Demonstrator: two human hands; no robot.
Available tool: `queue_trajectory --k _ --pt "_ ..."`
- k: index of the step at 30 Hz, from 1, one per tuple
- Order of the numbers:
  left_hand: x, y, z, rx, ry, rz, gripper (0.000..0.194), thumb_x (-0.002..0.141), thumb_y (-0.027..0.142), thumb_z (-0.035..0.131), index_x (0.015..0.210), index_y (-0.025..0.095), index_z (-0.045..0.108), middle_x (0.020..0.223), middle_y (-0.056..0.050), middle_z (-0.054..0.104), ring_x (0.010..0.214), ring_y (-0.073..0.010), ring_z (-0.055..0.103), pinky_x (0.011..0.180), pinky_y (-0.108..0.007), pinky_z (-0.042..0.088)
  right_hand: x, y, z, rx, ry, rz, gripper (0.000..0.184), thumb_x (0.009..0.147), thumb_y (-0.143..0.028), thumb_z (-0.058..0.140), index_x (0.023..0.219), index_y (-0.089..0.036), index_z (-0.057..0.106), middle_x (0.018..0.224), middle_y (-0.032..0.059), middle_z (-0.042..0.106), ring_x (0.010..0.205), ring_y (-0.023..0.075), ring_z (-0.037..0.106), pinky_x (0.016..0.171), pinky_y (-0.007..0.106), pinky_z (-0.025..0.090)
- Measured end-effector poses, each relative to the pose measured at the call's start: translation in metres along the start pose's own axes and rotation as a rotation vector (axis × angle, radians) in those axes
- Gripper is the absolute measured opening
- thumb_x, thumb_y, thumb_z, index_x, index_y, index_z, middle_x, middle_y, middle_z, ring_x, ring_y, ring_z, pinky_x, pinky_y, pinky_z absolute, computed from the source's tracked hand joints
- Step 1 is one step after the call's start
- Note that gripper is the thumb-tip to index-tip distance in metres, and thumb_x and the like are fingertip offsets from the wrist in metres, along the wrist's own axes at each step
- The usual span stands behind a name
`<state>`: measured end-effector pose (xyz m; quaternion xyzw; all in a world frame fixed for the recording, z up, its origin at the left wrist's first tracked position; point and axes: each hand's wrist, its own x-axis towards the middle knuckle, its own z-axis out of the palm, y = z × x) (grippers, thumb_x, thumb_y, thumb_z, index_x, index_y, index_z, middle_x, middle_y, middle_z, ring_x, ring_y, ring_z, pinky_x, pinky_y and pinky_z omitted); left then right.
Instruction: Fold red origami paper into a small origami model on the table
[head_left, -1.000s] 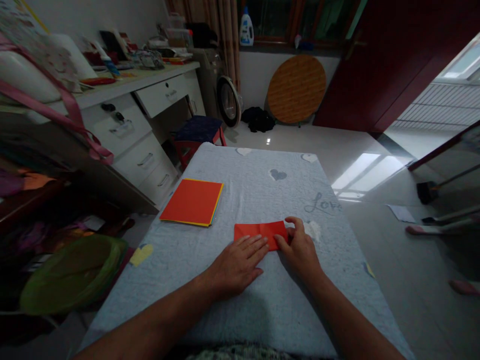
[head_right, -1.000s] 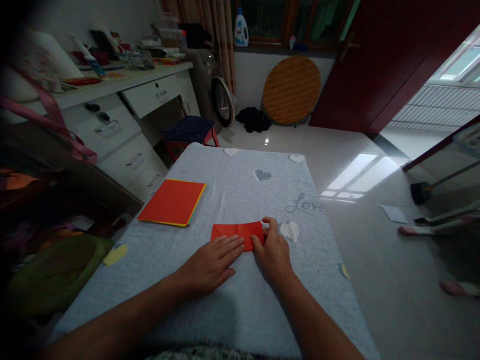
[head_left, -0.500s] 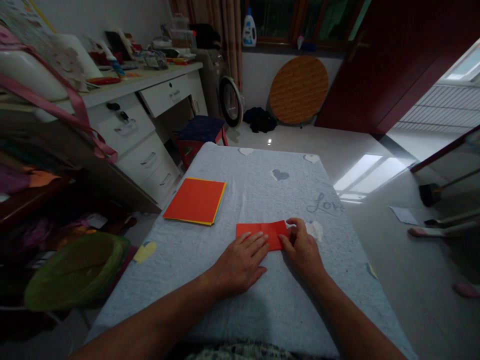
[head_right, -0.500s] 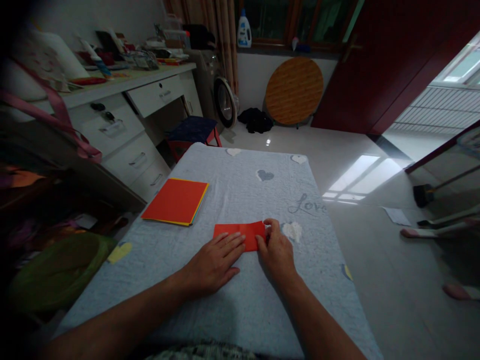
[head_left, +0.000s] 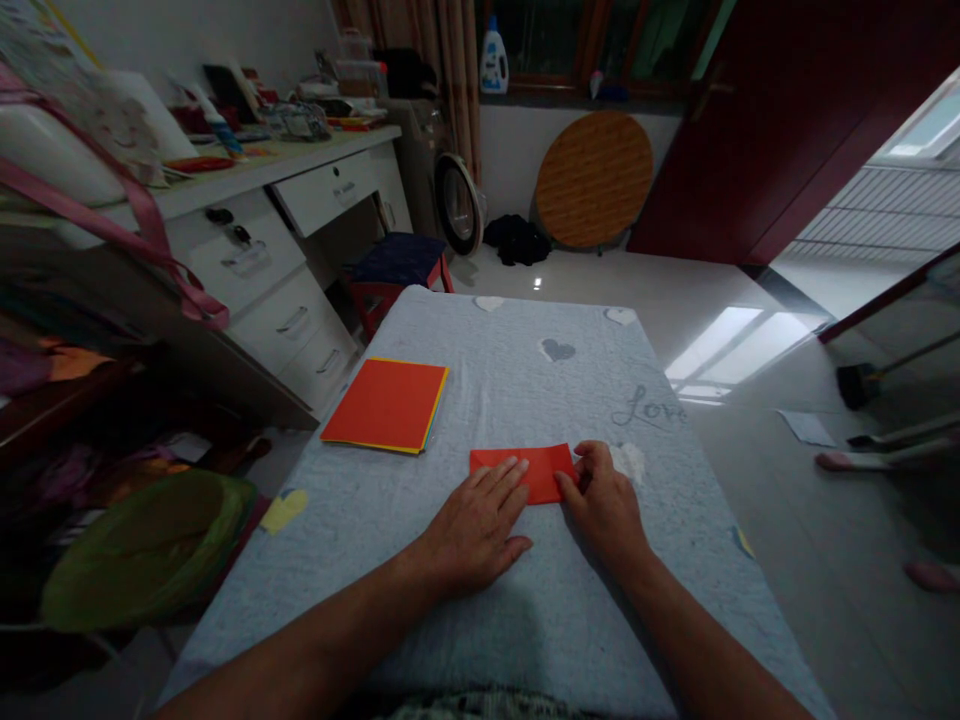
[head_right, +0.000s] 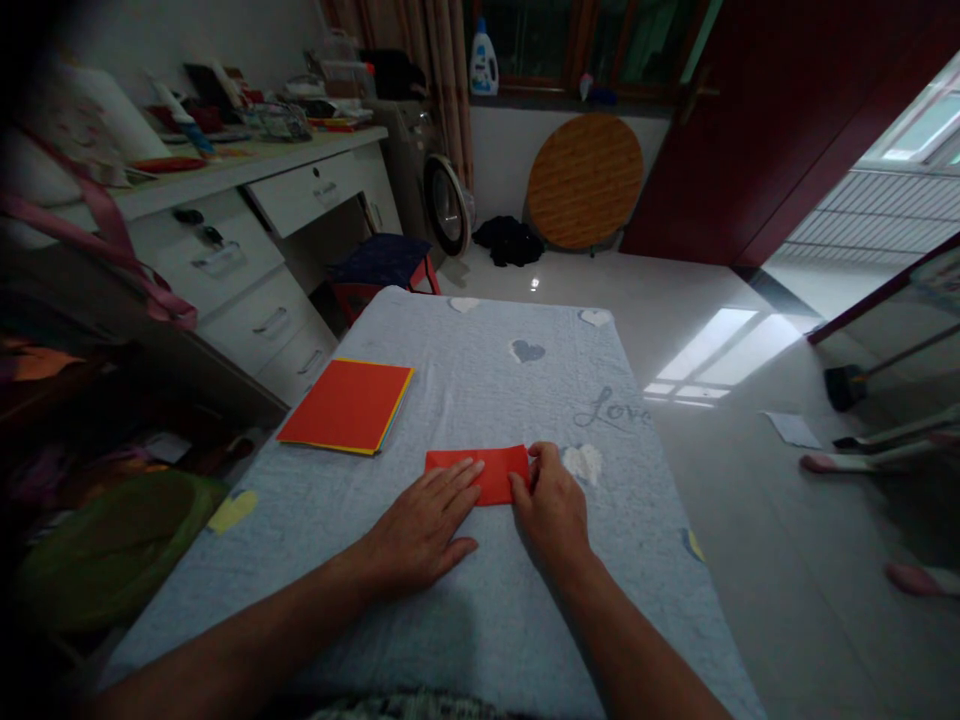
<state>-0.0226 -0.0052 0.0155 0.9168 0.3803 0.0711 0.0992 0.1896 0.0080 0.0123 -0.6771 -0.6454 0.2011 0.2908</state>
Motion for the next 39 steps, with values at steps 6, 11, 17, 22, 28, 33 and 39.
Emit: queue_trajectory --k 6,11,17,22,28,33,39 --pt "0.000 -0.002 0.003 0.014 -0.009 0.010 0.063 0.095 0.051 0.052 0.146 0.016 0.042 0.158 -0.017 0.035 0.146 -0.0308 0.032 0.115 -0.047 0.032 0.000 -0.002 -0.002 -0.099 -0.006 -0.014 0.014 0.086 -0.032 0.047 0.095 -0.021 0.051 0.075 0.0028 0.063 0.066 0.0201 0.059 0.064 0.030 0.039" --pt "0.000 -0.002 0.003 0.013 -0.005 0.016 0.065 0.095 0.052 0.052 0.148 0.017 0.040 0.158 -0.017 0.034 0.147 -0.0303 0.031 0.116 -0.047 0.031 0.002 -0.004 -0.001 -0.172 -0.006 -0.005 0.014 0.086 -0.030 0.048 0.094 -0.020 0.054 0.076 0.0039 0.065 0.068 0.0205 0.060 0.064 0.030 0.038" --pt "0.001 -0.002 0.002 0.018 -0.034 0.003 0.064 0.096 0.052 0.050 0.148 0.017 0.041 0.159 -0.017 0.033 0.146 -0.0311 0.032 0.115 -0.048 0.030 0.003 -0.004 -0.003 -0.192 -0.020 -0.064 0.012 0.086 -0.027 0.048 0.089 -0.020 0.058 0.076 0.0042 0.066 0.069 0.0201 0.059 0.065 0.030 0.038" --pt "0.001 -0.003 0.001 0.012 -0.057 0.002 0.062 0.097 0.052 0.049 0.149 0.019 0.039 0.159 -0.016 0.033 0.147 -0.0300 0.030 0.116 -0.047 0.030 0.002 0.002 -0.008 -0.149 -0.080 -0.172 0.014 0.087 -0.022 0.049 0.082 -0.020 0.062 0.076 0.0039 0.065 0.072 0.0196 0.059 0.068 0.030 0.041" --pt "0.003 -0.002 -0.002 0.037 -0.099 -0.009 0.062 0.093 0.045 0.058 0.148 0.022 0.041 0.159 -0.016 0.033 0.145 -0.0316 0.034 0.114 -0.047 0.032 -0.005 0.009 -0.011 -0.113 -0.086 -0.264 0.020 0.091 -0.020 0.049 0.095 -0.018 0.068 0.085 0.0066 0.066 0.082 0.0212 0.061 0.079 0.032 0.046" --pt "0.003 -0.003 -0.001 0.056 -0.110 -0.008 0.061 0.094 0.043 0.057 0.149 0.023 0.040 0.159 -0.016 0.033 0.146 -0.0314 0.034 0.114 -0.048 0.031 -0.006 0.009 -0.010 -0.135 -0.087 -0.260 0.022 0.093 -0.018 0.048 0.098 -0.017 0.070 0.084 0.0067 0.065 0.082 0.0214 0.060 0.079 0.033 0.047" --pt "0.001 -0.004 0.002 0.054 -0.088 -0.004 0.061 0.094 0.045 0.055 0.149 0.024 0.039 0.160 -0.014 0.032 0.147 -0.0294 0.031 0.115 -0.046 0.030 -0.005 0.010 -0.009 -0.105 -0.097 -0.241 0.023 0.092 -0.017 0.048 0.097 -0.017 0.070 0.086 0.0073 0.066 0.083 0.0215 0.061 0.081 0.034 0.048"
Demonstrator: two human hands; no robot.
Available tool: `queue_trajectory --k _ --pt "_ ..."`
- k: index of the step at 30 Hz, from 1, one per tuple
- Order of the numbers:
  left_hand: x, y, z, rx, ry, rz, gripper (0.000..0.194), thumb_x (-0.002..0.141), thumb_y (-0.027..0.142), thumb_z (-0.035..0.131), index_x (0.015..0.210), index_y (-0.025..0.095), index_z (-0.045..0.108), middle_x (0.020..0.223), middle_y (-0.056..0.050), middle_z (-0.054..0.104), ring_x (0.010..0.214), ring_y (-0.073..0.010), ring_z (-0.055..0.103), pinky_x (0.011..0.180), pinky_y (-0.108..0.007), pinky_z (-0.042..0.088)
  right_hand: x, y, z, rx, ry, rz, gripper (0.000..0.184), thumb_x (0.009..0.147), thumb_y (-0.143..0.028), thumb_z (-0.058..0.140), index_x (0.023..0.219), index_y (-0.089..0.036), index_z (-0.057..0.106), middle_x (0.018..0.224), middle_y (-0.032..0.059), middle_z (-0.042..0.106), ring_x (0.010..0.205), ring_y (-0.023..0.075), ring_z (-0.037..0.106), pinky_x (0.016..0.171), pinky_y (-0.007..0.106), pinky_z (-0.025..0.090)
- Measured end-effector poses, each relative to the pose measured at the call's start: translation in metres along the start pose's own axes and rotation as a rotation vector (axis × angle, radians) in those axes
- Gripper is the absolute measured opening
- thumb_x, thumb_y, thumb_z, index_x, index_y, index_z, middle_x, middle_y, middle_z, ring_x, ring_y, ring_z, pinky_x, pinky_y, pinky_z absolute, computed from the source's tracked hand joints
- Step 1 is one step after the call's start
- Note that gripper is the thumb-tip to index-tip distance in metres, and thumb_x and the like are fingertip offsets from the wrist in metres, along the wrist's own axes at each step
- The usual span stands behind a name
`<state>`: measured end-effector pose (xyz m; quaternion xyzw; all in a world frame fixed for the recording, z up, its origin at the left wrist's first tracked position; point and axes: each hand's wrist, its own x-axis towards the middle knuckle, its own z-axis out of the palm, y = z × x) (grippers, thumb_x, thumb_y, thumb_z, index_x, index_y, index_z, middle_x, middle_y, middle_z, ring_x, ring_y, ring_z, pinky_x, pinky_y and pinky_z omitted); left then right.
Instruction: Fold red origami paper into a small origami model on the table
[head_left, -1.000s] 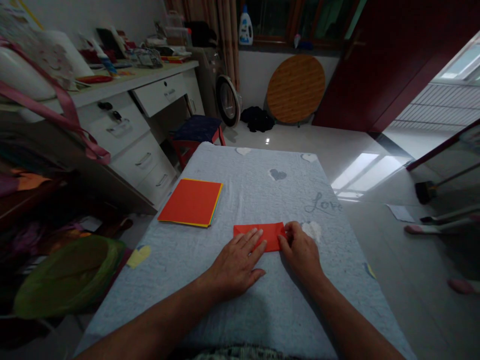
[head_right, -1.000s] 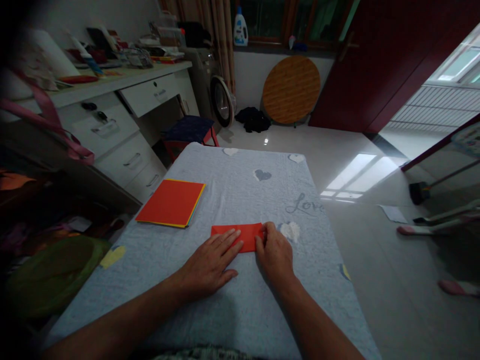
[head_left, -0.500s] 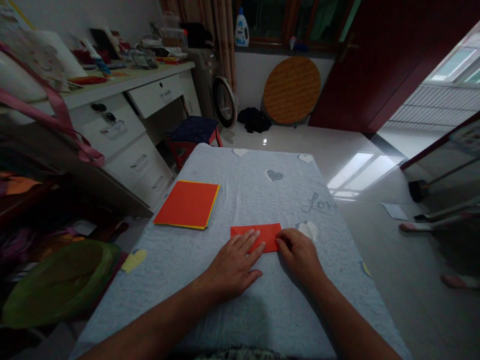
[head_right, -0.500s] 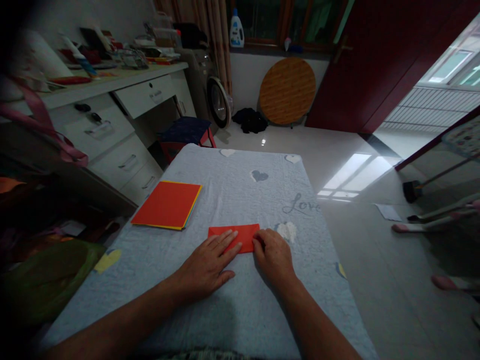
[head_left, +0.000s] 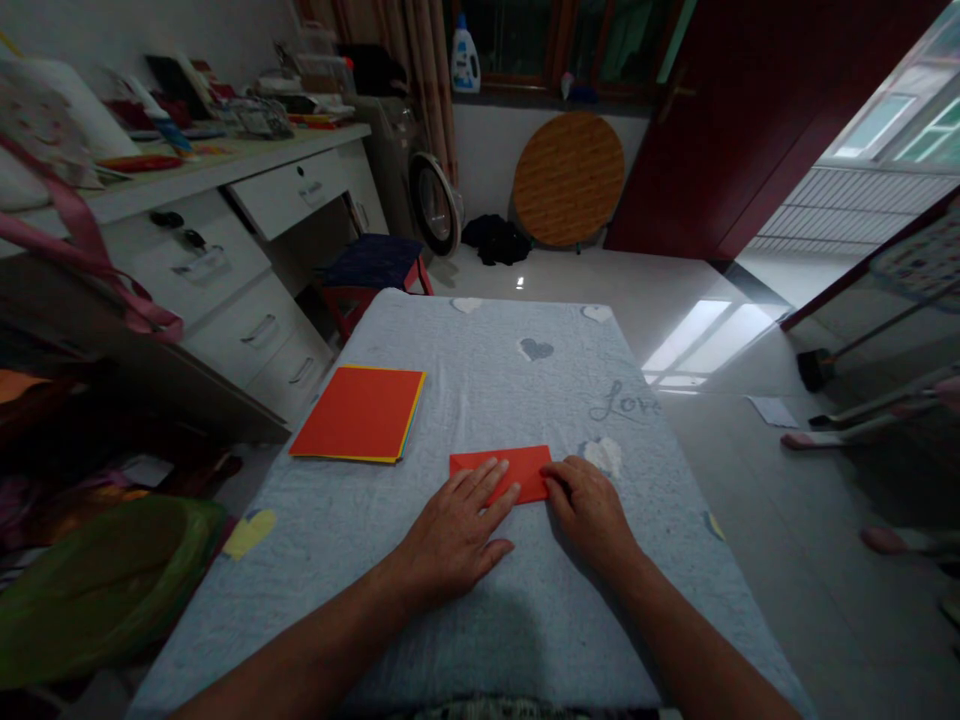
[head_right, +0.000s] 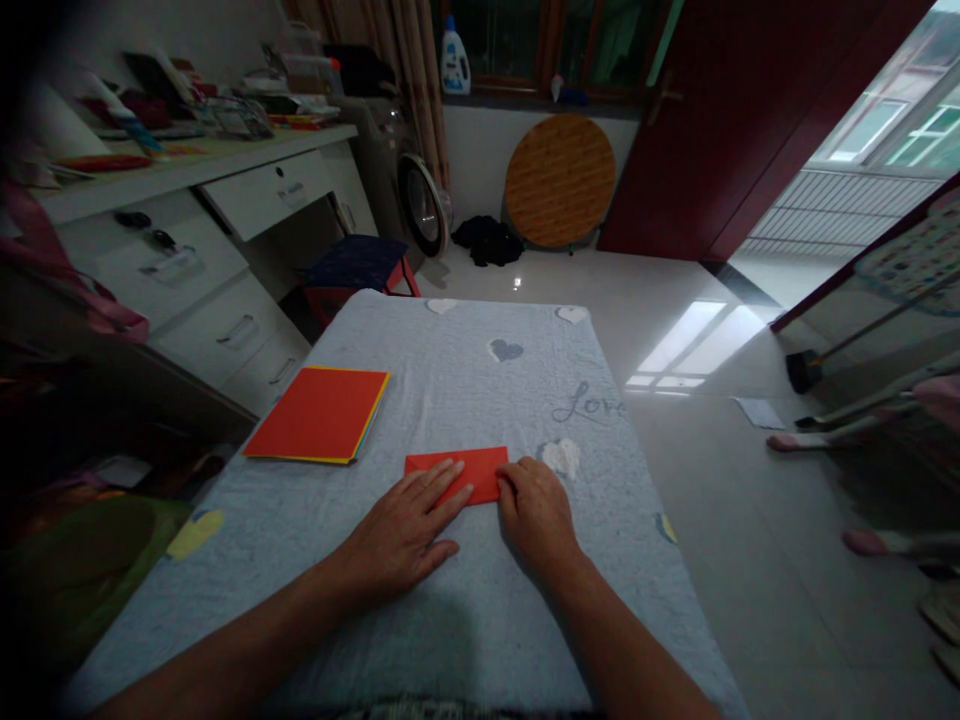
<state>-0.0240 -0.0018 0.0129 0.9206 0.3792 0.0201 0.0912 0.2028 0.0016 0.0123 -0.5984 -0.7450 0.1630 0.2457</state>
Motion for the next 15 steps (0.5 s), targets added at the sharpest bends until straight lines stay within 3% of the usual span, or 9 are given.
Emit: queue_trajectory --k 15 --pt "0.0008 0.0005 -0.0010 -0.006 0.023 0.017 0.060 0.094 0.044 0.055 0.147 0.021 0.042 0.158 -0.016 0.035 0.145 -0.0312 0.034 0.114 -0.048 0.031 0.0018 0.0002 0.0005 0.008 0.006 0.017 0.024 0.090 -0.016 0.048 0.095 -0.017 0.071 0.084 0.0071 0.068 0.082 0.0212 0.063 0.079 0.034 0.048"
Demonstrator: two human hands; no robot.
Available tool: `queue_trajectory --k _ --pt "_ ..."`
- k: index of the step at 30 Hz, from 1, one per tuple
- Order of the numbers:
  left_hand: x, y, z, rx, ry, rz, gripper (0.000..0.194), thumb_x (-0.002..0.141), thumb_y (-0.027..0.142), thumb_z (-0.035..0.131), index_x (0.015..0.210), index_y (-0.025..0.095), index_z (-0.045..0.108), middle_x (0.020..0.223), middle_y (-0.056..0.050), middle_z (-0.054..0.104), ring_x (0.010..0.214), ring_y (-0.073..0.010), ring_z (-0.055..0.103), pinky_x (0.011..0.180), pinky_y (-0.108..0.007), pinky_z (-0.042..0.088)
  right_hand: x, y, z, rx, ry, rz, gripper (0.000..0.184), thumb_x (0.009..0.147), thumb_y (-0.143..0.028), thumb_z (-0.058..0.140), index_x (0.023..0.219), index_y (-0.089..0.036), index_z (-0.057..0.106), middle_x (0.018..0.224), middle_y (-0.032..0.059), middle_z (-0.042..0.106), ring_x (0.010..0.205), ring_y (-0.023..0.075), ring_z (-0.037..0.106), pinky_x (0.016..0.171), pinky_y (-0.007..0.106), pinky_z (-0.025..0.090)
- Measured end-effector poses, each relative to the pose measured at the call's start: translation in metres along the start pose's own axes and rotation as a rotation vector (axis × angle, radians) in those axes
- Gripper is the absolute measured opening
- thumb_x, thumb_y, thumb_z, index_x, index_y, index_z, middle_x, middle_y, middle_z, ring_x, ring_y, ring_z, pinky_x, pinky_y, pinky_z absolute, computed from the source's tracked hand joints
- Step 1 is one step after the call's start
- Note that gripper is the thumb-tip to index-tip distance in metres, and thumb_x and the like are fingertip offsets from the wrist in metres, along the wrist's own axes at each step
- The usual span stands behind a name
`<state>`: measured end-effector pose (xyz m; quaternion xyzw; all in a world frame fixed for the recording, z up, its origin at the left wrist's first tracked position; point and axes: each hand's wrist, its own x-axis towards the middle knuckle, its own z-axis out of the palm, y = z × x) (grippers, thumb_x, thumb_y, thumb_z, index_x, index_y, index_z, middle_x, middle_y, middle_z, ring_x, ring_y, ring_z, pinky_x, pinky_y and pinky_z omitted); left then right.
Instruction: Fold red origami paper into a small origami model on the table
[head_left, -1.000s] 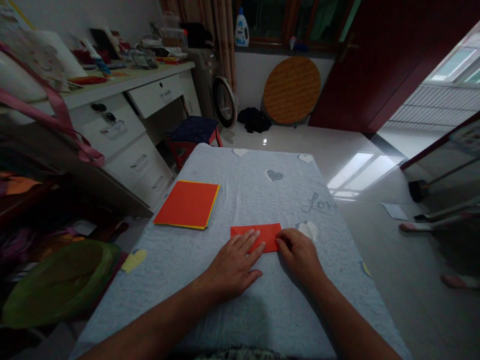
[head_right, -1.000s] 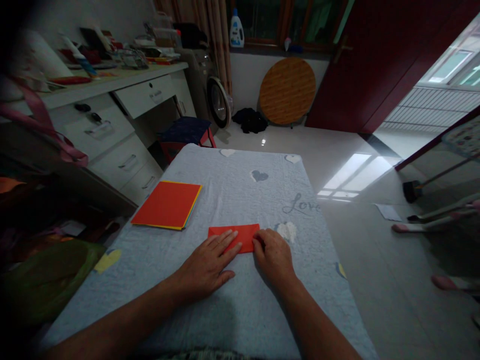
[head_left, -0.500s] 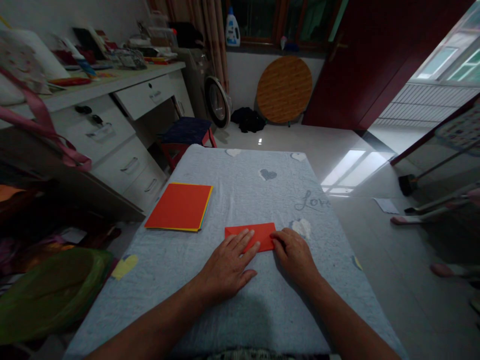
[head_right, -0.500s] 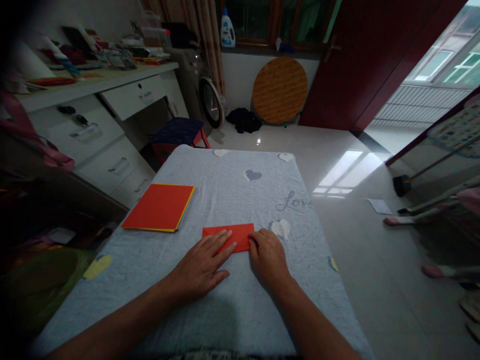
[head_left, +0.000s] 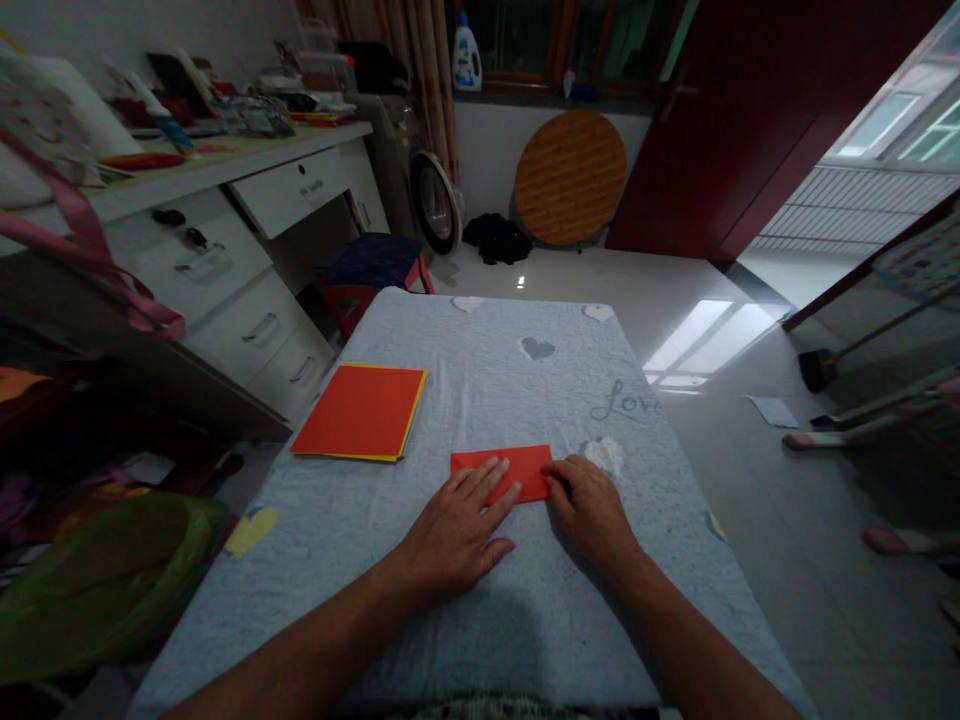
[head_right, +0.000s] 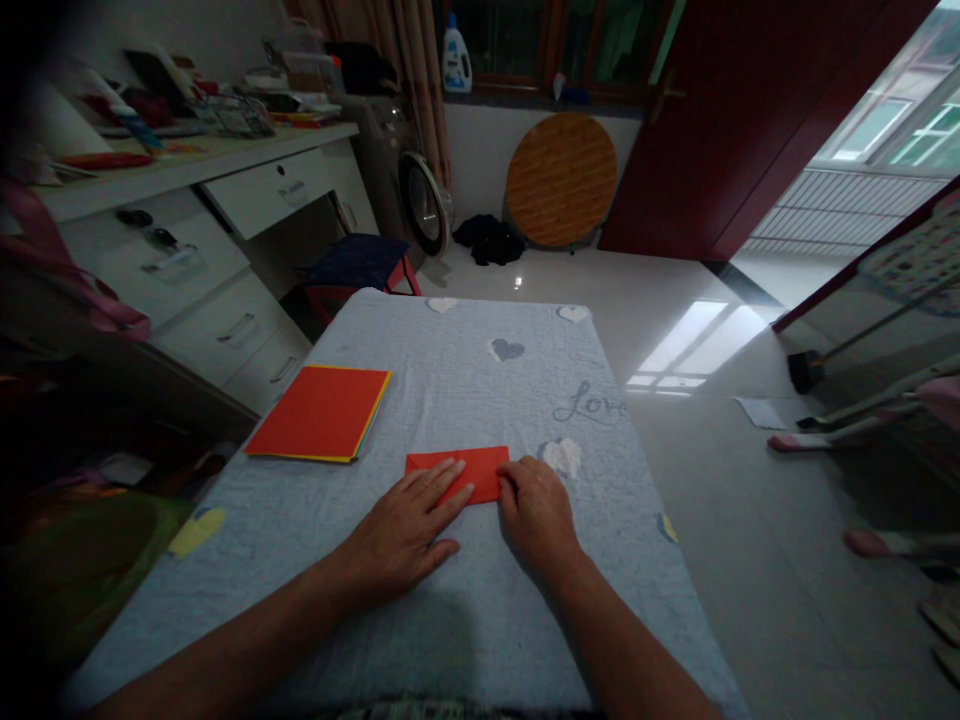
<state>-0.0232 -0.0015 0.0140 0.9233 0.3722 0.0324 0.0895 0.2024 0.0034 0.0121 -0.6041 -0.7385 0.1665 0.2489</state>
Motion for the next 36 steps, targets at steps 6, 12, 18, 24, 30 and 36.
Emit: queue_trajectory --k 6,12,18,24,30,36 --pt "0.000 -0.001 0.003 -0.023 0.006 -0.003 0.059 0.095 0.045 0.053 0.149 0.023 0.039 0.161 -0.013 0.031 0.148 -0.0295 0.030 0.116 -0.047 0.028 -0.001 0.003 0.003 -0.011 0.008 -0.010 0.024 0.089 -0.015 0.048 0.094 -0.018 0.071 0.084 0.0068 0.069 0.081 0.0205 0.063 0.078 0.033 0.048" --pt "0.000 0.000 -0.002 -0.006 -0.047 -0.019 0.062 0.093 0.043 0.056 0.149 0.023 0.040 0.160 -0.016 0.031 0.148 -0.0304 0.030 0.116 -0.047 0.028 0.000 0.002 0.002 -0.003 0.017 -0.001 0.022 0.088 -0.015 0.050 0.093 -0.018 0.071 0.084 0.0070 0.069 0.081 0.0208 0.063 0.078 0.033 0.048" --pt "0.000 0.000 -0.002 -0.001 -0.046 -0.018 0.061 0.094 0.045 0.055 0.149 0.023 0.039 0.160 -0.015 0.031 0.148 -0.0298 0.030 0.117 -0.047 0.028 0.001 -0.003 -0.001 -0.036 0.012 -0.006 0.021 0.088 -0.013 0.051 0.094 -0.017 0.071 0.083 0.0069 0.067 0.081 0.0214 0.062 0.078 0.034 0.049" --pt "0.001 0.001 -0.004 0.009 -0.009 0.000 0.059 0.095 0.046 0.054 0.147 0.020 0.042 0.157 -0.017 0.037 0.146 -0.0311 0.034 0.115 -0.047 0.030 -0.001 -0.018 -0.001 -0.252 0.061 -0.234 0.021 0.091 -0.010 0.052 0.098 -0.016 0.071 0.118 0.0159 0.064 0.113 0.0303 0.056 0.099 0.049 0.046" --pt "0.001 0.002 -0.001 -0.044 0.066 0.016 0.059 0.094 0.045 0.055 0.146 0.018 0.043 0.153 -0.015 0.044 0.143 -0.0300 0.038 0.115 -0.047 0.032 -0.012 -0.020 0.013 -0.113 -0.093 -0.463 0.050 0.093 -0.010 0.045 0.143 -0.011 0.046 0.144 0.0180 0.052 0.135 0.0269 0.047 0.111 0.048 0.043" --pt "0.000 0.002 0.000 -0.051 0.044 0.006 0.062 0.094 0.045 0.057 0.147 0.018 0.041 0.155 -0.016 0.040 0.144 -0.0299 0.036 0.117 -0.046 0.030 -0.017 -0.021 0.013 -0.145 -0.175 -0.421 0.061 0.090 -0.017 0.052 0.149 -0.007 0.038 0.153 0.0196 0.043 0.144 0.0300 0.037 0.116 0.051 0.037"
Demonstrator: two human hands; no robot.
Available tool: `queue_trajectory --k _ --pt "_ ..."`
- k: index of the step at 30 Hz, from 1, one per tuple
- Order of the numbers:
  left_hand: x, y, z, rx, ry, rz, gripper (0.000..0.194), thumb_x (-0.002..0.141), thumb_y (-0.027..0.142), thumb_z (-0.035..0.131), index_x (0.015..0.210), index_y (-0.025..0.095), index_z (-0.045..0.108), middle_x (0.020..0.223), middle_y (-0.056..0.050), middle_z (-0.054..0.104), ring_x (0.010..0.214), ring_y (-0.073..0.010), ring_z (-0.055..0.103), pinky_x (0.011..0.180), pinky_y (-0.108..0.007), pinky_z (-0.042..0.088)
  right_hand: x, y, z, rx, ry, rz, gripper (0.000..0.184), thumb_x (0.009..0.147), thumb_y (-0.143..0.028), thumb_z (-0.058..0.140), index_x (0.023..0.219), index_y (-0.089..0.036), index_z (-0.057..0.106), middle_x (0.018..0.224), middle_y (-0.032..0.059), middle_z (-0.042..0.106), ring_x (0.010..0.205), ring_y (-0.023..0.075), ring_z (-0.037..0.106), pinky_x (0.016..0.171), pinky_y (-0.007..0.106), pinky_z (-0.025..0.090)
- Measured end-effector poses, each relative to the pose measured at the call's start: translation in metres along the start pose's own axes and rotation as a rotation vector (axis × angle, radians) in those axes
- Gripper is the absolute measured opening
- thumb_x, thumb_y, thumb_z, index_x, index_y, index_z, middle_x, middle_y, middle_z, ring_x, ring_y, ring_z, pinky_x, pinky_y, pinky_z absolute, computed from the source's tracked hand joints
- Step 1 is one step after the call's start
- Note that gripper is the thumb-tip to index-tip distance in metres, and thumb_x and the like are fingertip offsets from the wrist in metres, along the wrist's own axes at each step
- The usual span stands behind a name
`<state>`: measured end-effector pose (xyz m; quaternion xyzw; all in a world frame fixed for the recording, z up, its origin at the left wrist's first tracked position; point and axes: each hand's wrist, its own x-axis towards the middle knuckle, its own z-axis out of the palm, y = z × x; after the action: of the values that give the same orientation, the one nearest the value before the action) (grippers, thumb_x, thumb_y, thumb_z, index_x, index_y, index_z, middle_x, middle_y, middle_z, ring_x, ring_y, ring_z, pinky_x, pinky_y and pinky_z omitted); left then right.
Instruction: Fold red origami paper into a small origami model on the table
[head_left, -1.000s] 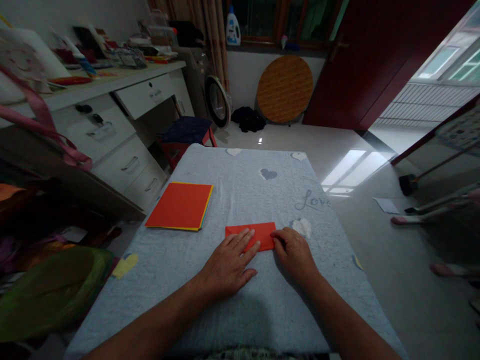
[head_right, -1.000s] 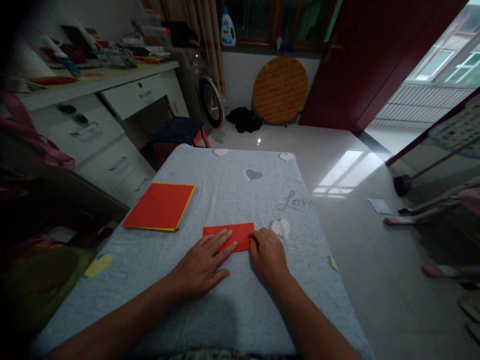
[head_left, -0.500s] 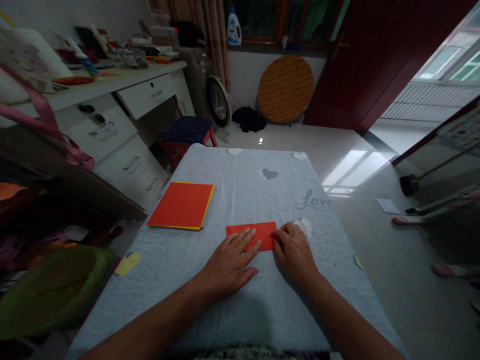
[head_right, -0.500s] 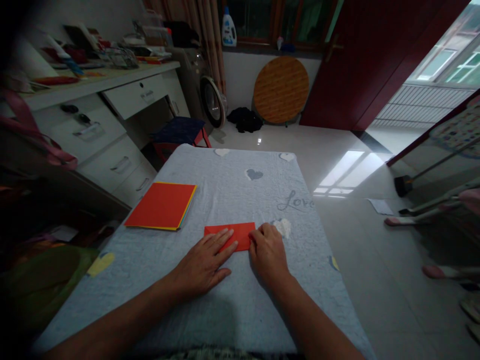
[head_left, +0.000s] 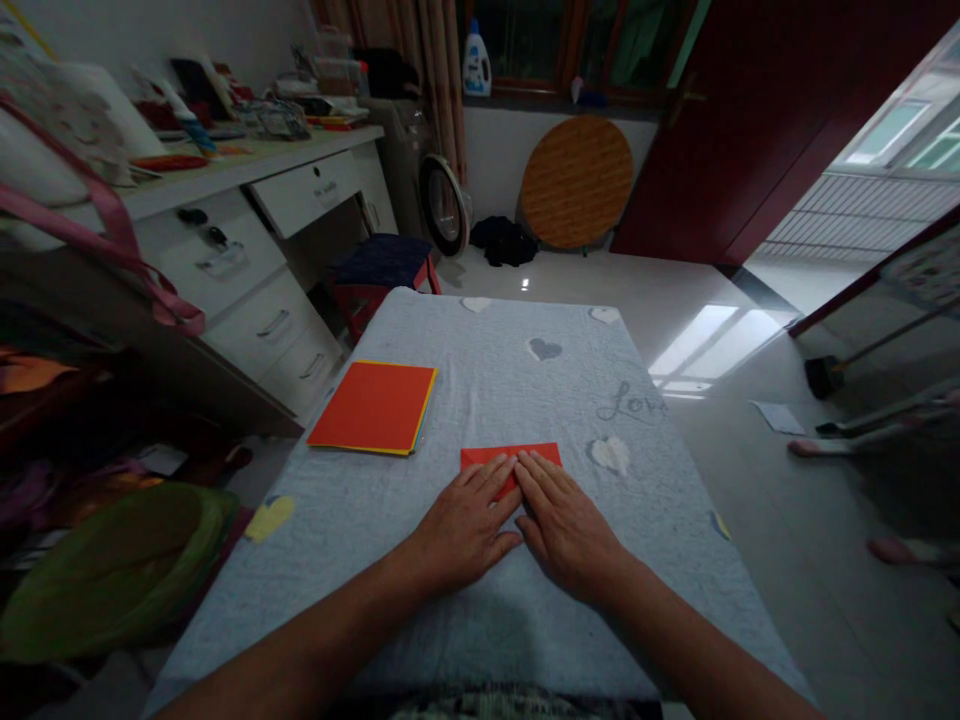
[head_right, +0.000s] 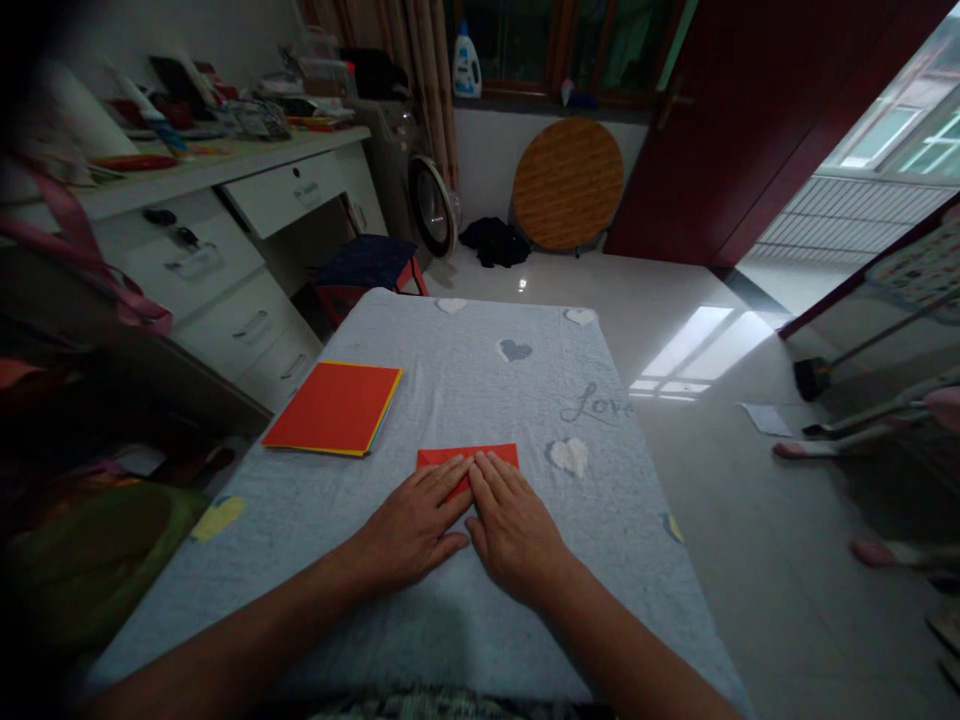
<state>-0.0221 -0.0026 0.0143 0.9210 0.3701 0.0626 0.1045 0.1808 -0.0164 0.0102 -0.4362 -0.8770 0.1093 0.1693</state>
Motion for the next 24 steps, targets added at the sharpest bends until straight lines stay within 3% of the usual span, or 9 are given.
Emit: queue_trajectory --k 7,16,24 --pt "-0.008 -0.006 0.000 -0.047 -0.084 -0.022 0.082 0.088 0.057 0.061 0.155 0.025 0.025 0.163 -0.013 0.024 0.150 -0.0291 0.025 0.120 -0.046 0.024 -0.001 -0.001 -0.001 -0.050 -0.041 -0.012 0.067 0.090 -0.032 0.060 0.149 -0.007 0.039 0.156 0.0216 0.037 0.145 0.0334 0.034 0.116 0.053 0.037" --pt "-0.021 -0.008 -0.002 -0.040 -0.078 -0.136 0.089 0.082 0.057 0.068 0.155 0.034 0.023 0.167 -0.012 0.002 0.151 -0.0393 0.012 0.118 -0.055 0.022 -0.001 -0.001 -0.002 -0.108 -0.073 -0.017 0.061 0.090 -0.034 0.063 0.142 -0.006 0.048 0.155 0.0243 0.037 0.143 0.0366 0.035 0.114 0.055 0.038" --pt "-0.027 -0.005 -0.011 0.042 -0.063 -0.245 0.090 0.079 0.064 0.067 0.151 0.021 0.037 0.163 -0.022 0.019 0.149 -0.0431 0.020 0.115 -0.057 0.027 0.003 -0.005 -0.011 -0.103 -0.158 0.015 0.061 0.092 -0.040 0.060 0.146 -0.014 0.047 0.157 0.0234 0.034 0.145 0.0370 0.033 0.115 0.055 0.034"
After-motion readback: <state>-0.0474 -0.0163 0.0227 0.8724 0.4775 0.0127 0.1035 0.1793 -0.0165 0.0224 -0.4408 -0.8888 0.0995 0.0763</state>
